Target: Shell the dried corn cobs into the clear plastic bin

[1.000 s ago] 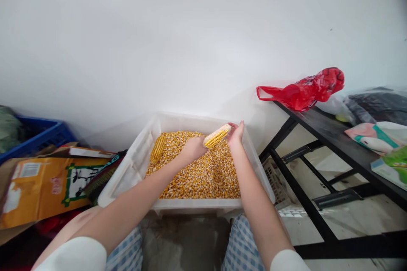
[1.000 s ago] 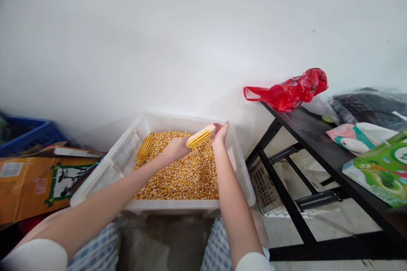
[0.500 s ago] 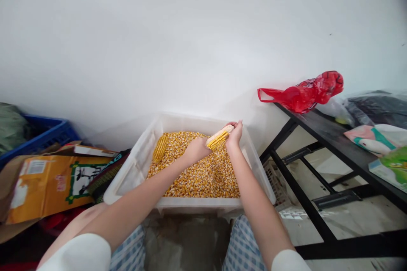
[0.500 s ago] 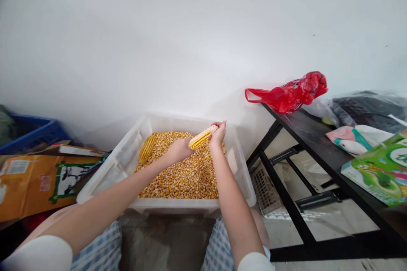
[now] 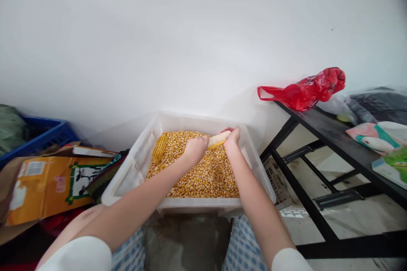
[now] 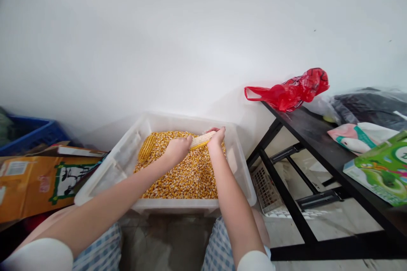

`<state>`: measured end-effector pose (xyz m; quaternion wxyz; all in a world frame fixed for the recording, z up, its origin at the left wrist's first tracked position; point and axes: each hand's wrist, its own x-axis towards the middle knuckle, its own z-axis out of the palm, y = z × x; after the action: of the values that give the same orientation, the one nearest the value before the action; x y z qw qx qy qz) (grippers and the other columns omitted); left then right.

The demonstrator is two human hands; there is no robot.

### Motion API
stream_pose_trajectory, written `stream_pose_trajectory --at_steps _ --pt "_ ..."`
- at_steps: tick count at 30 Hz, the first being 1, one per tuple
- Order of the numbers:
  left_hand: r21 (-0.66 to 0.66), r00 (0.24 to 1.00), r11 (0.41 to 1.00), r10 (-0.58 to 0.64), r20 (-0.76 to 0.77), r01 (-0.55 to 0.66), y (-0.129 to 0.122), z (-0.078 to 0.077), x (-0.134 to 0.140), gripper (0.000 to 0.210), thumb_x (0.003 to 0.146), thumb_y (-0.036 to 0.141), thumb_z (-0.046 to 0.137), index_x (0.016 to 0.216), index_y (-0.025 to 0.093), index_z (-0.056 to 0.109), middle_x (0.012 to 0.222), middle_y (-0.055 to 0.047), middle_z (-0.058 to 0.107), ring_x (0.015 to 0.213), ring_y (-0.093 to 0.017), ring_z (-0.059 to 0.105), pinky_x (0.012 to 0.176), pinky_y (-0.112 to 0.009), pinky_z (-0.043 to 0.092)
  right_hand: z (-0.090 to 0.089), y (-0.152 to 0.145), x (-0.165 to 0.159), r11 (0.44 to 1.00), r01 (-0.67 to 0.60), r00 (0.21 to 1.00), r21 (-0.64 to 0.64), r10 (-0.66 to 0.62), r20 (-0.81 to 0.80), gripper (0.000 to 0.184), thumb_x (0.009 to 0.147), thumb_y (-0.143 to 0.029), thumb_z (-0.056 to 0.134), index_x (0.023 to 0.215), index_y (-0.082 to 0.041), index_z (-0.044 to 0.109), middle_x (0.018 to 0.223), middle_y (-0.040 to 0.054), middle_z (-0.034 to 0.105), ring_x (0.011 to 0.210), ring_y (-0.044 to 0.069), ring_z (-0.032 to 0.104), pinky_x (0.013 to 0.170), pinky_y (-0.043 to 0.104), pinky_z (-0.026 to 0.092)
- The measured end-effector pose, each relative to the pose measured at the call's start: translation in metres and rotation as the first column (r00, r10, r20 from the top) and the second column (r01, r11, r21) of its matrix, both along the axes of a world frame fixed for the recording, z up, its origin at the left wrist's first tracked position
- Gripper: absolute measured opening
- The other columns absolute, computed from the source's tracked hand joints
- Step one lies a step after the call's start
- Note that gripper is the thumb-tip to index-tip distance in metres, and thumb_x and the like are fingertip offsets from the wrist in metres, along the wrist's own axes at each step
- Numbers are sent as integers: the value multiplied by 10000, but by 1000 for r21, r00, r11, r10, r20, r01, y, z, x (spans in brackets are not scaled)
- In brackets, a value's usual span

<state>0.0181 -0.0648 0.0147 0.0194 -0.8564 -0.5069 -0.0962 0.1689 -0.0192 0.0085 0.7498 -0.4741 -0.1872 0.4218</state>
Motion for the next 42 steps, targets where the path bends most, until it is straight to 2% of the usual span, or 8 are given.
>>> stream_pose_trajectory --at_steps 6,10,13,16,20,26,34,42 --pt "-55 989 998 28 146 -20 -2 -4 0 224 694 202 464 900 162 541 770 -93 632 747 -216 598 658 -286 421 5 -2 -5 979 141 977 145 -161 138 457 788 -562 254 581 -178 390 395 -35 424 348 111 455 377 223 385" --pt "-205 897 971 -17 442 119 7 -11 1 158 662 247 487 778 175 566 686 -29 613 652 -165 587 554 -214 392 8 -1 -2 994 57 998 90 -53 -44 417 805 -514 256 652 -170 435 489 -32 485 428 87 491 422 192 394" --pt "-349 807 917 53 588 194 16 -16 0 168 664 263 472 773 165 552 592 10 563 521 -126 545 454 -188 356 11 -3 0 998 -62 987 -4 61 -148 456 792 -566 216 724 -179 446 555 -20 530 473 104 522 433 214 411" --pt "-380 810 910 94 579 167 22 -19 -1 186 673 289 462 764 156 554 559 8 546 488 -125 532 436 -189 349 14 -5 -2 993 -99 985 -64 89 -146 469 776 -593 228 738 -181 450 563 -14 535 469 110 522 429 223 414" --pt "-185 896 980 15 444 75 19 -20 -1 203 687 308 471 789 170 580 707 -47 623 655 -170 593 560 -219 398 20 -8 -16 972 -234 941 3 227 -252 477 781 -583 171 736 -181 424 548 4 529 455 122 521 416 239 418" --pt "-129 959 992 48 279 -12 3 -13 6 235 747 299 425 866 169 580 803 -96 646 775 -212 610 659 -255 417 25 -14 -33 998 -47 981 41 53 -187 482 769 -630 146 713 -196 349 432 -37 411 379 120 482 415 258 443" --pt "-186 916 976 -32 400 115 5 -17 6 201 698 243 453 818 175 599 761 -56 642 720 -180 602 612 -222 396 22 -13 -33 1000 -15 999 -2 15 -48 512 751 -675 164 705 -198 345 437 -33 431 374 124 493 360 235 416" --pt "-267 826 943 -16 563 200 9 -22 10 149 658 235 488 738 151 581 626 -8 576 587 -132 548 521 -195 383 19 -8 -29 997 16 1000 74 -17 21 485 766 -640 200 730 -197 392 448 -44 435 384 106 476 389 210 398"
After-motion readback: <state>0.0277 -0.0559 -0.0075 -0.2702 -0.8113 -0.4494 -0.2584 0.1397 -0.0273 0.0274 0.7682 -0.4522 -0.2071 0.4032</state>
